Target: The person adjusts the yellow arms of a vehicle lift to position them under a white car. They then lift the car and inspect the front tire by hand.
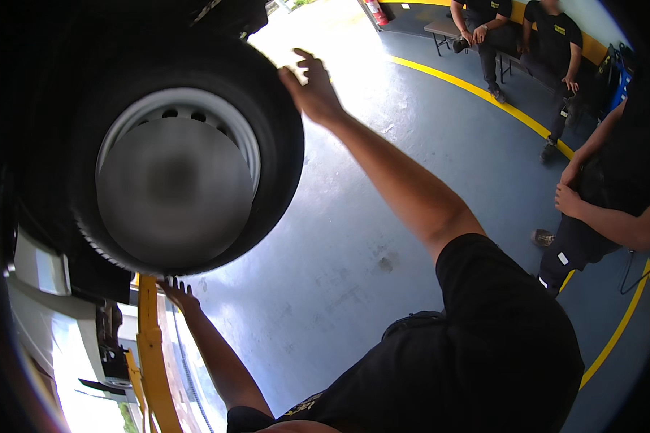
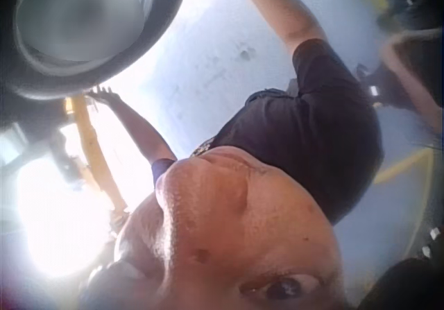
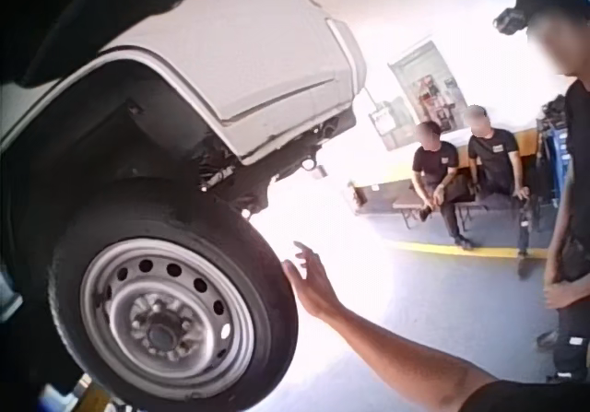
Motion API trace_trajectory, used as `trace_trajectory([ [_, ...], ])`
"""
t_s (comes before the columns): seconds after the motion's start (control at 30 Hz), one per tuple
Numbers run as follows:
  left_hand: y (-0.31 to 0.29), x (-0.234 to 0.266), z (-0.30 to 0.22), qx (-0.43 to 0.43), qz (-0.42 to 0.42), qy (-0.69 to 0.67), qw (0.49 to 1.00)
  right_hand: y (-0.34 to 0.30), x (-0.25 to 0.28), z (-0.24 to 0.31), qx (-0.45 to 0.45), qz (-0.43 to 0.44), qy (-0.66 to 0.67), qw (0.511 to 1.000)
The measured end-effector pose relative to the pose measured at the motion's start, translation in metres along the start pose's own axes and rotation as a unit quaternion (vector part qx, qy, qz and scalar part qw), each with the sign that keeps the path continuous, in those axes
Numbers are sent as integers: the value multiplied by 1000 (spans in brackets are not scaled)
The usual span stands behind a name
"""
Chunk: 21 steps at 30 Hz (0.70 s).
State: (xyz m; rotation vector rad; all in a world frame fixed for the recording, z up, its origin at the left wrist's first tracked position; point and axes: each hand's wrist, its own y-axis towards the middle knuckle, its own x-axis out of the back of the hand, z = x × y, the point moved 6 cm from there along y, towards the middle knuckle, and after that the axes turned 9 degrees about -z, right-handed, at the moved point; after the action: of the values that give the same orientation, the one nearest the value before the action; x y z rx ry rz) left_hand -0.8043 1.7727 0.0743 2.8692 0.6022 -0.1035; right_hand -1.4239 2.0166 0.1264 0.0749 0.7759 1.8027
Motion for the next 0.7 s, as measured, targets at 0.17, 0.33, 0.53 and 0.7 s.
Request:
trace_trajectory([
  [0.17,36,-52,-35,-177,-26,-175,968,1,-45,-3,21,78,-1,997],
  [0.33,-8,-112,-62,-110,-123,-142,976,19,-24,-143,-89,243,171,951],
  [0.53,18,-54,-164,-200,-142,-39,969,182,-138,-185,-155,446,-34,881],
  [0.7,42,-73,-125,-165,-100,-35,981,257,-206,-240,-140,488,-106,855],
])
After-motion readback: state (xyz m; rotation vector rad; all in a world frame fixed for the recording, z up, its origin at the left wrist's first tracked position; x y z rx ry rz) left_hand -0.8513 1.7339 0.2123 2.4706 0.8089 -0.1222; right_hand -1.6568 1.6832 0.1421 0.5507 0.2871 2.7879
